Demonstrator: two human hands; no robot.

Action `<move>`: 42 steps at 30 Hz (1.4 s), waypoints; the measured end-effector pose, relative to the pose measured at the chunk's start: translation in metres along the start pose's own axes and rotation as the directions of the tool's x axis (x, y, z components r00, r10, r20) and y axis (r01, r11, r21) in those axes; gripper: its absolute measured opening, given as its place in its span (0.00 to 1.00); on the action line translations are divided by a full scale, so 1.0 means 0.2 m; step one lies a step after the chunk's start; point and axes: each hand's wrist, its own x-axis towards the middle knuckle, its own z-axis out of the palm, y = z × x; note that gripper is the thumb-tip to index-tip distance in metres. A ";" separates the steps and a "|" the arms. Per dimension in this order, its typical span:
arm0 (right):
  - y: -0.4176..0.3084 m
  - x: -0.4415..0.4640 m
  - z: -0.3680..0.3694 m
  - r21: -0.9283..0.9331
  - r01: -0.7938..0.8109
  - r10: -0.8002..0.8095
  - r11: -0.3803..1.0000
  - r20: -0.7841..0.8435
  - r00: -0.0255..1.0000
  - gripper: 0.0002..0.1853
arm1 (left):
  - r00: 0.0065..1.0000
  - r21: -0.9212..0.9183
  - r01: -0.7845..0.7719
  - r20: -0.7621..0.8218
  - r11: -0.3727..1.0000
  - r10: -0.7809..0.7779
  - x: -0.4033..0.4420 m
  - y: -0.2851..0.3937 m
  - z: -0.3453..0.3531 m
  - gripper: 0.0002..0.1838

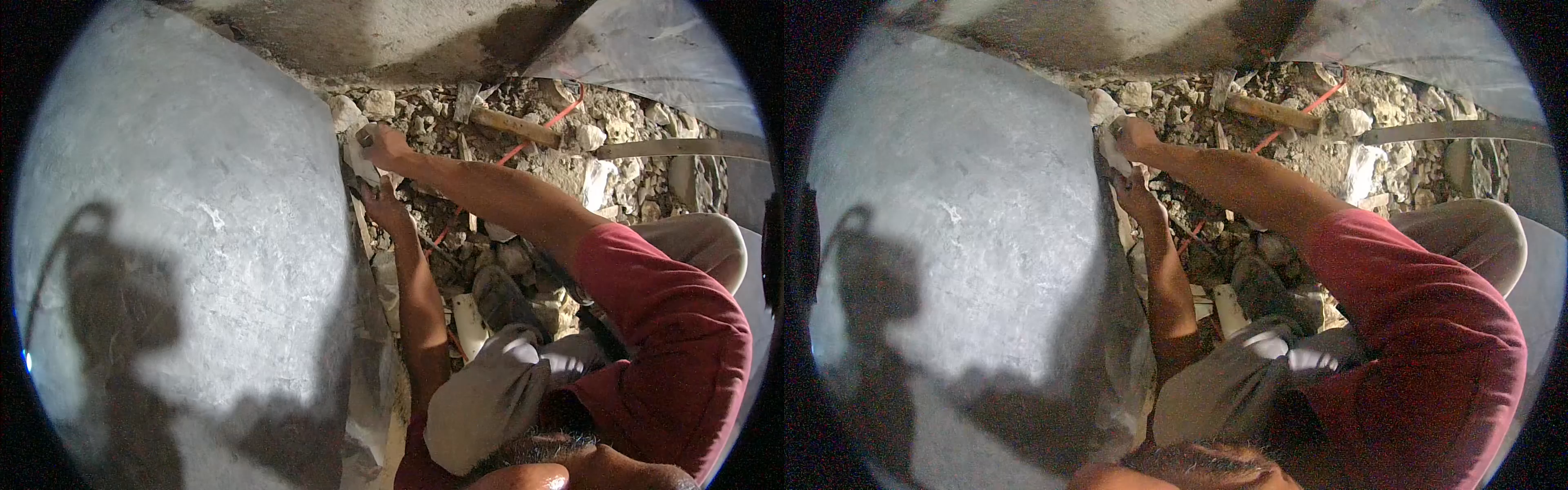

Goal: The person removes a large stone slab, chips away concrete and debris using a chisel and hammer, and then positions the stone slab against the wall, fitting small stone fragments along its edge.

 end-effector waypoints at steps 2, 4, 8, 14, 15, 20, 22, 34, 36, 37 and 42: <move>0.01 0.01 -0.01 0.145 -0.019 0.020 0.989 0.000 1.000 0.21 | 0.996 -0.233 0.056 0.078 0.971 -0.039 0.10 -0.10 -0.11 0.20; 0.09 0.06 0.03 0.252 -0.067 0.073 0.965 -0.015 0.997 0.20 | 0.989 -0.364 0.085 0.147 0.928 -0.033 0.16 -0.18 -0.19 0.18; 0.14 0.06 -0.03 0.466 -0.219 0.218 0.857 0.057 0.974 0.20 | 0.985 -0.321 0.068 0.170 0.945 -0.013 0.19 -0.27 -0.29 0.16; 0.13 0.06 -0.04 0.651 -0.161 0.135 0.742 0.090 0.987 0.24 | 0.963 -0.638 0.268 0.195 0.722 -0.185 0.25 -0.26 -0.22 0.13; 0.12 0.07 -0.04 0.651 -0.180 0.140 0.737 0.113 0.984 0.23 | 0.922 -0.761 0.377 0.364 0.528 -0.134 0.29 -0.26 -0.24 0.13; 0.07 0.06 -0.09 0.623 -0.252 0.290 0.740 0.042 0.956 0.17 | 0.994 -0.211 0.056 -0.085 0.976 -0.075 0.14 -0.20 -0.14 0.16; 0.13 0.09 -0.07 0.719 -0.231 0.357 0.656 -0.026 0.934 0.15 | 0.998 -0.164 -0.029 -0.062 0.986 0.019 0.10 -0.14 -0.06 0.18; 0.06 0.02 -0.17 0.432 -0.241 0.192 0.869 0.156 0.969 0.09 | 0.989 0.123 -0.114 -0.080 0.986 0.125 0.20 -0.14 0.04 0.18; 0.08 0.00 -0.14 0.333 -0.110 0.097 0.937 0.055 0.994 0.10 | 0.991 0.195 -0.107 -0.055 0.975 0.120 0.16 -0.10 0.06 0.17; 0.08 0.00 -0.13 0.276 -0.042 0.041 0.960 0.009 0.999 0.10 | 0.989 0.221 -0.140 -0.015 0.965 0.147 0.17 -0.11 0.05 0.17; 0.19 0.10 -0.08 -0.179 0.310 -0.302 0.934 0.072 0.951 0.17 | 0.991 0.037 -0.135 0.021 0.990 0.135 0.16 -0.13 0.03 0.16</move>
